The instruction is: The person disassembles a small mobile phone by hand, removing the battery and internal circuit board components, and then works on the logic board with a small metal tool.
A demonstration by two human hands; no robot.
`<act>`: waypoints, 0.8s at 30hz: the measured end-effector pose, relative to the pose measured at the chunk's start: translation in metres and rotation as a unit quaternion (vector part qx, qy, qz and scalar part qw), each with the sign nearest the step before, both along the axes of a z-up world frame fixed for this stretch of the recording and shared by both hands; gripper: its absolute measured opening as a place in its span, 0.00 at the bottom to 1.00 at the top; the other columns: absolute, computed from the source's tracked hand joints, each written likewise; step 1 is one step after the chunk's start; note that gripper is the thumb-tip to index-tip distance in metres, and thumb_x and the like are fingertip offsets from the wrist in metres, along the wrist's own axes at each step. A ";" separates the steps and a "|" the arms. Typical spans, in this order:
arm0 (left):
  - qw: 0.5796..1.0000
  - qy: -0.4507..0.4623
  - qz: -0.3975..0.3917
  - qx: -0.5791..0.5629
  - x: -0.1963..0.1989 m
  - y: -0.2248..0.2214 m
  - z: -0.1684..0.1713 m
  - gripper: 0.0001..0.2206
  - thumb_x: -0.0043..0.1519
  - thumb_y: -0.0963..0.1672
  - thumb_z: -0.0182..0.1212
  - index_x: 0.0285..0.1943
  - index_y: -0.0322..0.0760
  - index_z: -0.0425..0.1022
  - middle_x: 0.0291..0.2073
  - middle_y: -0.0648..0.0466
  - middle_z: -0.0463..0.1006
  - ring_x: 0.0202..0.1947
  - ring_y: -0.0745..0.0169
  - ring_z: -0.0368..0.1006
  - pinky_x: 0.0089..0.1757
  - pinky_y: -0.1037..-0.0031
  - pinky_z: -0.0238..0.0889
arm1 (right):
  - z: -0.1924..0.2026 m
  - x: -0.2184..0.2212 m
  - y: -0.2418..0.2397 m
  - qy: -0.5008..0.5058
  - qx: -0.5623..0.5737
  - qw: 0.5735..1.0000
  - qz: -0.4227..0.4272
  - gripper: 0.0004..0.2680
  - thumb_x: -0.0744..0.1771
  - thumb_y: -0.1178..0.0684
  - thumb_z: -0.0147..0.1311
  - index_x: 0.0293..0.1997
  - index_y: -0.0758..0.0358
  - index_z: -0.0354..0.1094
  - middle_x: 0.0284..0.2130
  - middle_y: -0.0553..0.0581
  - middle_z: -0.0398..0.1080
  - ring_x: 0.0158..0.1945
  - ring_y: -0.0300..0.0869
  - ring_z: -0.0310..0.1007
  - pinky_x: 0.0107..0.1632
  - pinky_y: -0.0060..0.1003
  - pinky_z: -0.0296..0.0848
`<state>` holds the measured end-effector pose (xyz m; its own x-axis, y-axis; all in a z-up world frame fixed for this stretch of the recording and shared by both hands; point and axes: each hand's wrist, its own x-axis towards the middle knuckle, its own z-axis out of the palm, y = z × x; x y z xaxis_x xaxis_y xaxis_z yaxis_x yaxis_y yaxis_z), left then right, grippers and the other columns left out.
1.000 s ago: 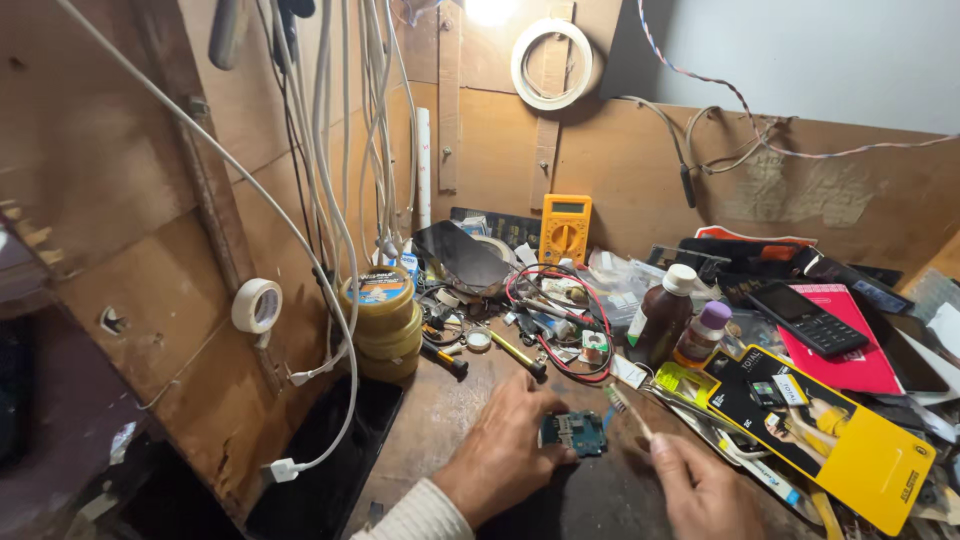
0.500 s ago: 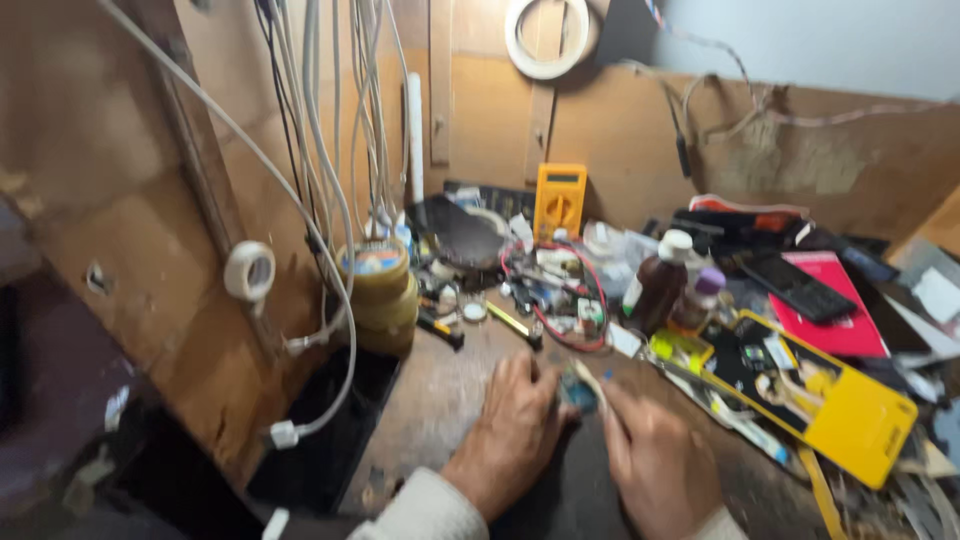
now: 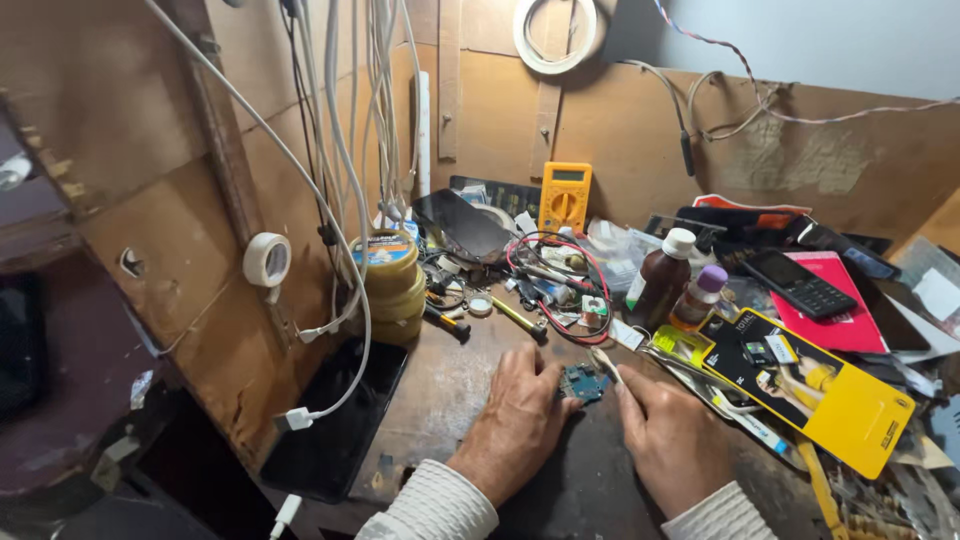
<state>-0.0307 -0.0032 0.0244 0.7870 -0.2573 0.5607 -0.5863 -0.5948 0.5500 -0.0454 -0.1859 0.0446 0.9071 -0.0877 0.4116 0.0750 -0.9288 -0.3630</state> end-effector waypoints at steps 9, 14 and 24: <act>0.998 0.009 -0.012 -0.066 -0.009 0.002 0.011 0.18 0.54 0.40 0.70 0.54 0.33 0.75 0.45 0.40 0.69 0.49 0.39 0.67 0.50 0.57 0.64 | 0.006 0.006 -0.018 0.058 0.049 0.995 -0.072 0.10 0.67 0.46 0.56 0.51 0.49 0.79 0.30 0.67 0.76 0.36 0.58 0.79 0.38 0.49 0.76; 0.998 0.037 -0.024 -0.054 -0.012 0.005 0.021 0.19 0.53 0.40 0.71 0.55 0.41 0.77 0.42 0.47 0.77 0.46 0.44 0.74 0.46 0.58 0.68 | -0.008 -0.002 -0.035 0.000 0.244 0.970 -0.001 0.09 0.68 0.50 0.61 0.46 0.66 0.77 0.22 0.60 0.74 0.23 0.40 0.70 0.29 0.39 0.67; 0.943 0.080 -0.179 -0.267 0.017 -0.001 0.053 0.31 0.51 0.37 0.74 0.67 0.33 0.70 0.43 0.55 0.83 0.42 0.66 0.78 0.44 0.73 0.73 | -0.005 0.030 -0.036 0.197 0.555 0.800 0.119 0.07 0.64 0.52 0.63 0.36 0.67 0.76 0.12 0.46 0.57 0.10 0.30 0.45 0.15 0.30 0.41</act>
